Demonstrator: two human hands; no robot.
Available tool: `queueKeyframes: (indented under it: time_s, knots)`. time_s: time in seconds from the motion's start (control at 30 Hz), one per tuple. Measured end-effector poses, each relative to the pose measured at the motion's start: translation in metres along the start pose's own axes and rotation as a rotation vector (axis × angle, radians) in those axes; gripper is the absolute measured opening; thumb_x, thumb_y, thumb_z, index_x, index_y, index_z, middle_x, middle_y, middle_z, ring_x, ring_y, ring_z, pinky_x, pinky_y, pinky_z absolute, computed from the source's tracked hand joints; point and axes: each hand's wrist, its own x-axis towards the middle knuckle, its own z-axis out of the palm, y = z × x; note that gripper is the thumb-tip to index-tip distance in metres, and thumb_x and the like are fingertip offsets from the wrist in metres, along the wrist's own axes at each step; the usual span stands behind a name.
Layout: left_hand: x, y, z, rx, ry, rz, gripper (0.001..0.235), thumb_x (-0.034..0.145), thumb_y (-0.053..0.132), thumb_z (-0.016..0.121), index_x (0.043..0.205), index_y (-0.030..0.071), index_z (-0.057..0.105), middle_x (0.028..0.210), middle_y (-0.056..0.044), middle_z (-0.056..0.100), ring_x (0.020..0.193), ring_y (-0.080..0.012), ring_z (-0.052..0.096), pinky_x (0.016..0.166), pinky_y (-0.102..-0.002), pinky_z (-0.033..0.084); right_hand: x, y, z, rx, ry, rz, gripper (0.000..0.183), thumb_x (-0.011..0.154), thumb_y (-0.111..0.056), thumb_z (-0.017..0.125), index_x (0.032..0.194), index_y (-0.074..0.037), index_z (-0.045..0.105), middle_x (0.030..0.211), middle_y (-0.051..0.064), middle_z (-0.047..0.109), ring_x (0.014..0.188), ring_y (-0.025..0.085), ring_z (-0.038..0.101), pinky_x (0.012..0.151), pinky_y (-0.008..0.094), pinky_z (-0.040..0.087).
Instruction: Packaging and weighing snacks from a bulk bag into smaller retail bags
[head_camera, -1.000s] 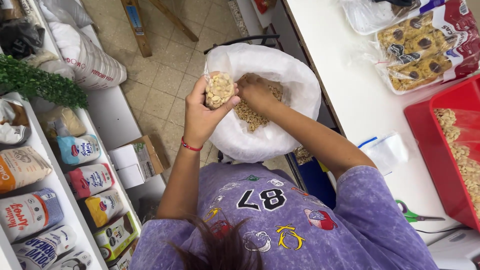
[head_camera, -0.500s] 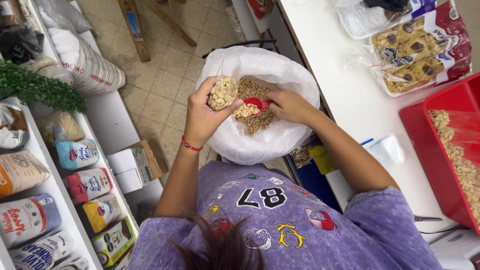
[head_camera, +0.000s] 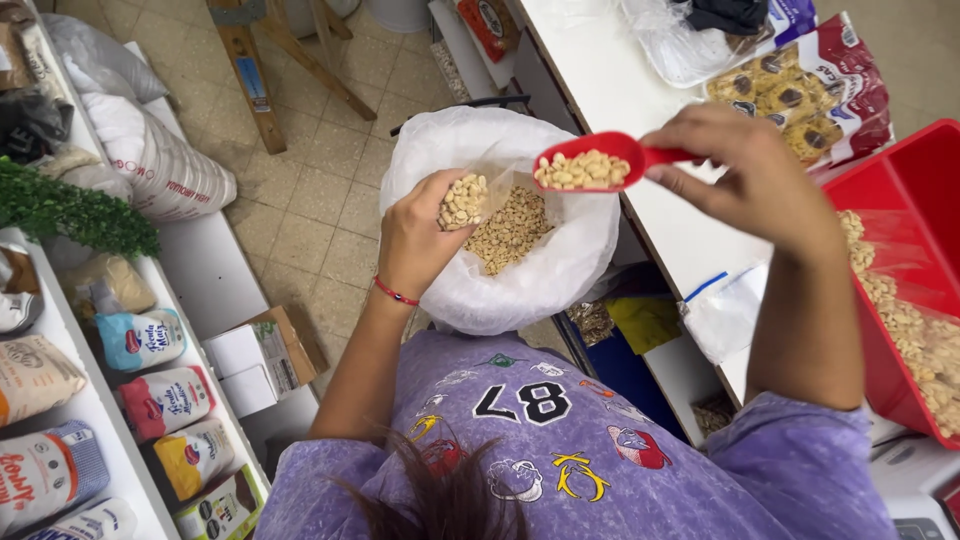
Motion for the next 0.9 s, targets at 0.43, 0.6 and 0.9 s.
queueKeyframes:
  time_s: [0.43,0.6,0.9]
  knots:
    - [-0.005,0.003,0.009,0.014,0.041,0.086,0.051,0.076,0.013,0.080,0.121,0.011,0.056,0.116,-0.009,0.068,0.095,-0.0287,0.069,0.060,-0.042,0.056,0.071,-0.076,0.017,-0.981,-0.172,-0.218,0.008,0.089,-0.025,0.061,0.082,-0.023,0.064,0.077,-0.009,0.059,0.081,0.018,0.057,0.061,0.032,0.045]
    - [-0.007,0.001,0.010,-0.292,-0.001,-0.017,0.060,0.072,0.023,0.086,0.122,0.012,0.055,0.117,-0.009,0.068,0.106,-0.0287,0.068,0.085,-0.038,0.058,0.066,-0.124,0.000,-1.354,-0.004,-0.263,0.016,0.103,-0.015,0.064,0.089,-0.020,0.058,0.084,-0.007,0.050,0.083,0.014,0.048,0.068,0.028,0.031]
    - [0.009,0.018,0.023,-0.791,-0.140,-0.027,0.046,0.093,0.025,0.065,0.130,0.005,0.047,0.125,-0.008,0.055,0.117,-0.0176,0.055,0.104,-0.029,0.043,-0.052,-0.074,0.016,-0.154,0.514,0.266,0.020,0.106,0.001,0.063,0.120,0.015,0.061,0.102,0.024,0.060,0.086,0.027,0.057,0.072,0.033,0.049]
